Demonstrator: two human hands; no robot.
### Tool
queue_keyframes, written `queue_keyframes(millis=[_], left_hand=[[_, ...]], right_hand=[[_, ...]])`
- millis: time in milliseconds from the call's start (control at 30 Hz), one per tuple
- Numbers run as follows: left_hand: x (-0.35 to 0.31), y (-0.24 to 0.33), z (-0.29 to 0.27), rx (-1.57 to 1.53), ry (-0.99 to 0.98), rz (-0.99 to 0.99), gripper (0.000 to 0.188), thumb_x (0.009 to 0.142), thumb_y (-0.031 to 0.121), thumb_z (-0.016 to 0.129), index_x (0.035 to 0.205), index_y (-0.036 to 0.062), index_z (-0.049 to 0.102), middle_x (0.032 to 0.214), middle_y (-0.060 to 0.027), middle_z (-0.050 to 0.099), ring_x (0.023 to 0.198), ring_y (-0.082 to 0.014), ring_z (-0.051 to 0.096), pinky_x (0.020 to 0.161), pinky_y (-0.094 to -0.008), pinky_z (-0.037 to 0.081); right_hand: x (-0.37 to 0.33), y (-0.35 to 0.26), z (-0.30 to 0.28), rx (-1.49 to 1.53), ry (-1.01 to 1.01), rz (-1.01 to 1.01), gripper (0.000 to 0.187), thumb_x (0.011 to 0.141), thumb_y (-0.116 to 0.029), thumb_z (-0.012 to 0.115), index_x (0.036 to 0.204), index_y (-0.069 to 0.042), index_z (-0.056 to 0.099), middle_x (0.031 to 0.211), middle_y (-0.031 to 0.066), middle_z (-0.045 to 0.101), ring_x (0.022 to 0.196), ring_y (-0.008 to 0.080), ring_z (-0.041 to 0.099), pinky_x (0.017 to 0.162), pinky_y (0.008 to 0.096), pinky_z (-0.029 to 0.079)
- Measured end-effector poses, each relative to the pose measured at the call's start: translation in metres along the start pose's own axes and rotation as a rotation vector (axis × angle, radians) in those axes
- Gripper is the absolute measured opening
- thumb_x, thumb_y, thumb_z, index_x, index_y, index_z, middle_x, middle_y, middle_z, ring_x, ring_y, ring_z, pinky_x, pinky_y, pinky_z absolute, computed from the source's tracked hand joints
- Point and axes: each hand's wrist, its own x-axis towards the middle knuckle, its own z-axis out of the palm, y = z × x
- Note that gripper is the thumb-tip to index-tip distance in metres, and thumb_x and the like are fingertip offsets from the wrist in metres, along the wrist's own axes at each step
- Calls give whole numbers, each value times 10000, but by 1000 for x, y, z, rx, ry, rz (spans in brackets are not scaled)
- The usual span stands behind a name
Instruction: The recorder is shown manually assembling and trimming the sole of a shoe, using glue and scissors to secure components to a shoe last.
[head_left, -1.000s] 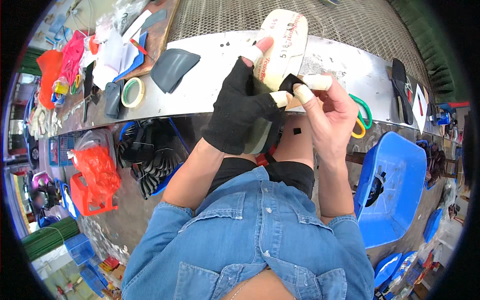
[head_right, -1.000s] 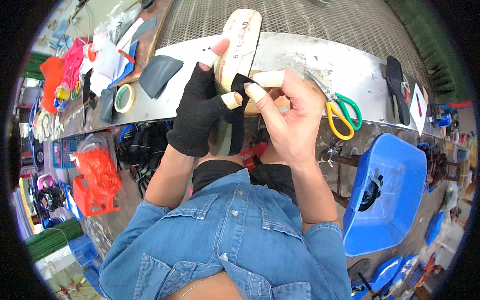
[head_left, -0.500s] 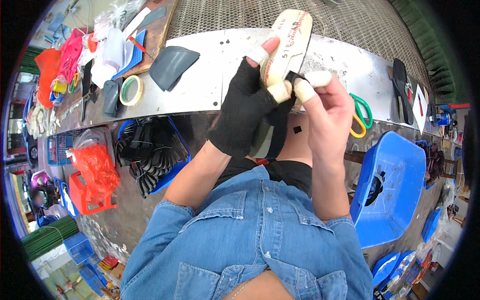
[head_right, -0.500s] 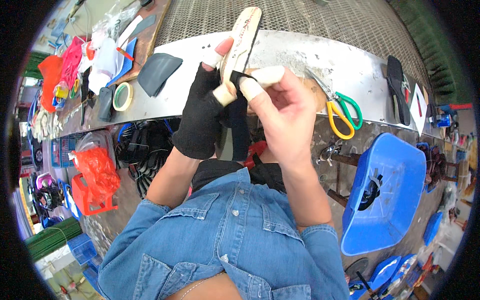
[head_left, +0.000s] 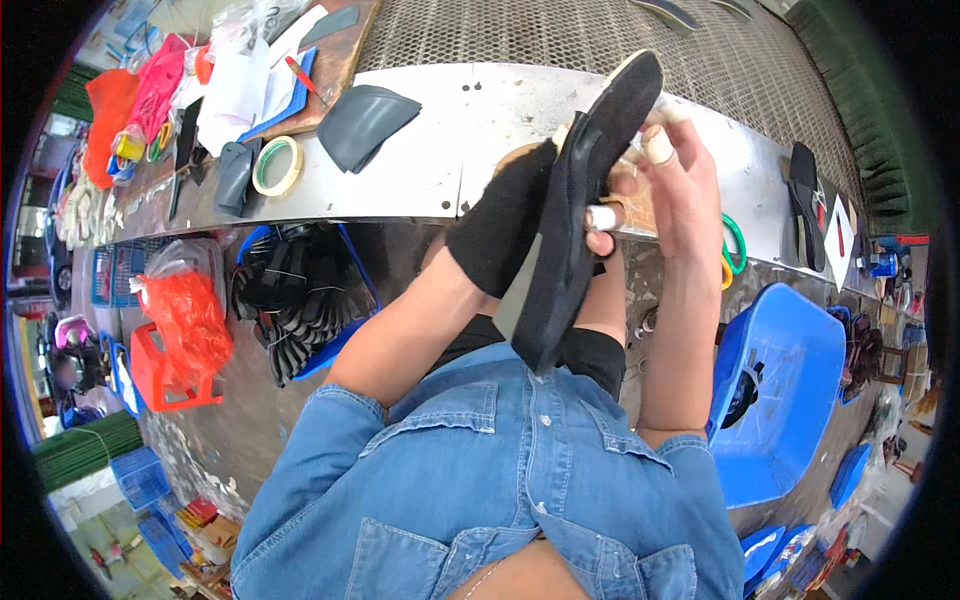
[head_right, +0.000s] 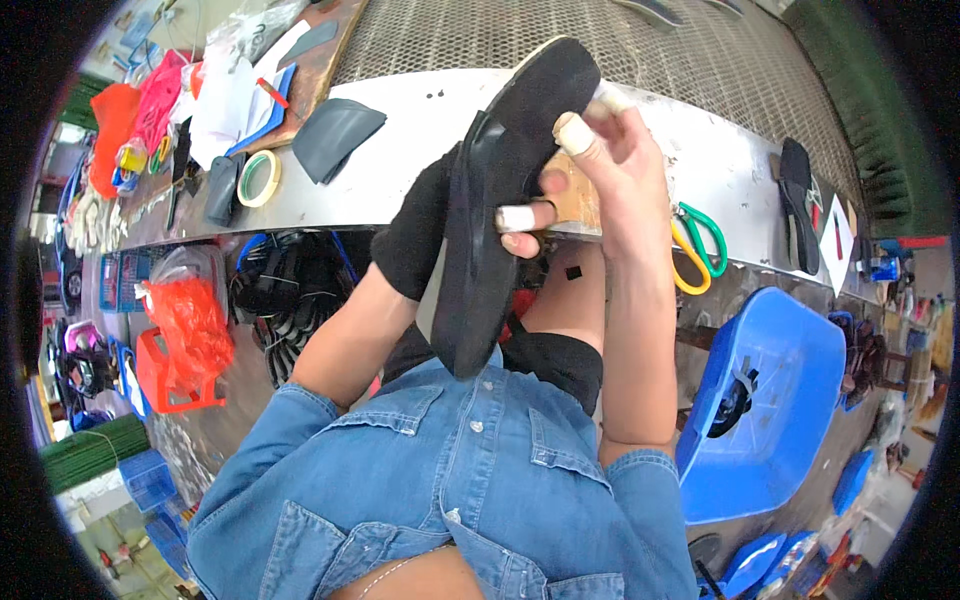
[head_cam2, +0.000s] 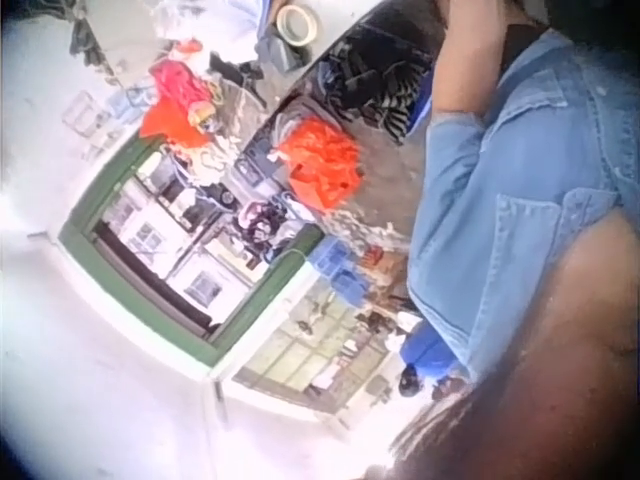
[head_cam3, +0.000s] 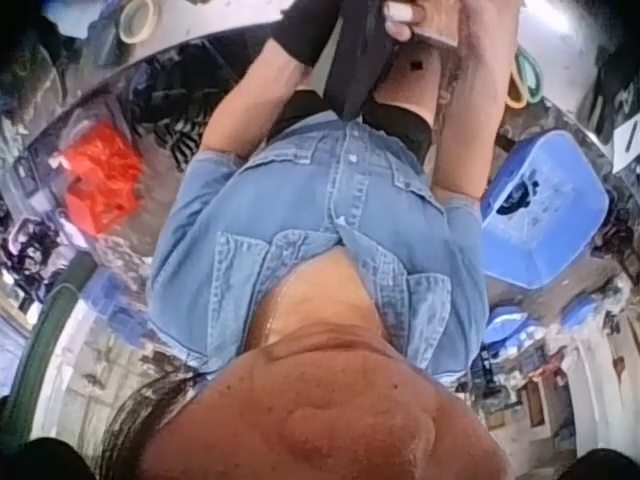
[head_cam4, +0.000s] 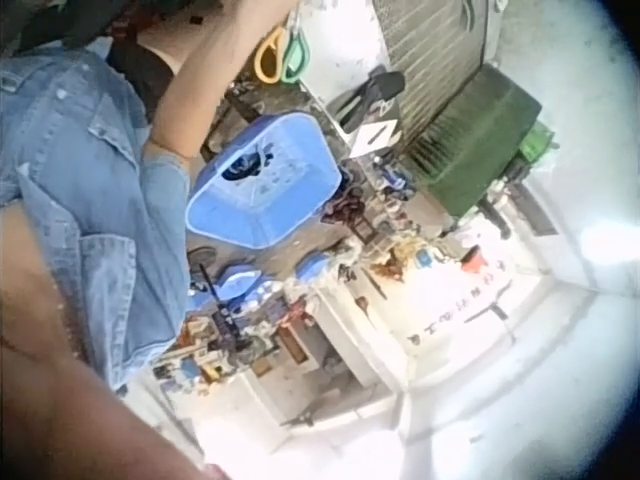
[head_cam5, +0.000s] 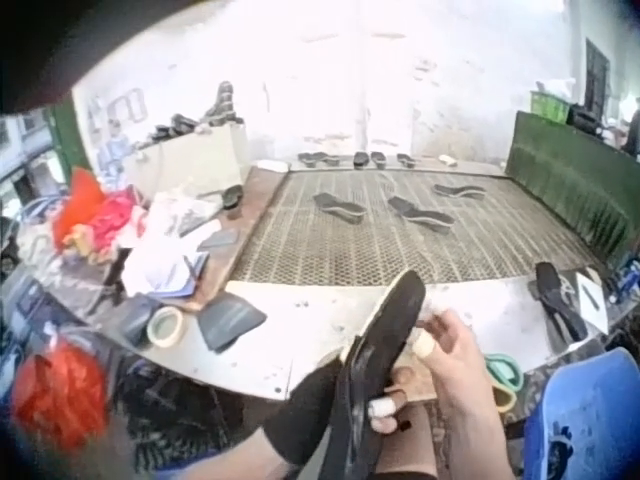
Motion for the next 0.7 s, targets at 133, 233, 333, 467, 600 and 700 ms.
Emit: queue_keyframes(millis=[133, 233, 333, 467, 600, 700], left_hand=[[-12, -2, 14, 76, 66, -48, 419, 947, 339, 442, 1230, 33, 484, 989, -152, 593, 799, -257, 611, 667, -372, 544], [-8, 5, -37, 781, 128, 266, 314, 945, 281, 461, 1134, 44, 541, 945, -115, 603, 779, -246, 616, 692, -344, 536], [-7, 11, -37, 1361, 373, 363, 330, 900, 258, 564, 1060, -30, 572, 927, -149, 645, 803, -216, 645, 682, -335, 530], [-5, 12, -11, 939, 487, 263, 289, 903, 238, 573, 1016, -27, 597, 850, -110, 637, 790, -175, 617, 699, -292, 511], [4, 5, -15, 803, 495, 212, 295, 911, 266, 566, 1022, -3, 617, 871, -63, 639, 782, -126, 596, 702, -258, 499], [4, 10, -8, 932, 488, 148, 289, 902, 262, 579, 1035, 10, 625, 886, -47, 641, 785, -112, 593, 706, -250, 494]], right_hand=[[28, 7, -9, 327, -106, 62, 465, 781, -113, 696, 1175, 42, 504, 1077, 123, 605, 986, 155, 569, 903, 294, 431], [31, -8, -6, 237, -29, -10, 420, 771, -52, 691, 1137, 58, 516, 1018, 122, 635, 914, 149, 601, 860, 274, 459], [34, -10, -4, 58, 109, -152, 385, 739, 15, 702, 1086, 63, 541, 937, 114, 655, 814, 133, 624, 779, 239, 493], [31, -6, 9, 70, 228, -235, 351, 762, 34, 668, 1088, 65, 542, 904, 84, 645, 806, 108, 609, 745, 221, 492], [24, -5, 28, 90, 238, -304, 367, 771, 36, 653, 1118, 50, 534, 921, 74, 631, 822, 103, 599, 762, 224, 486], [22, -8, 29, 95, 230, -333, 375, 777, 34, 644, 1133, 40, 527, 954, 77, 624, 847, 104, 594, 782, 226, 481]])
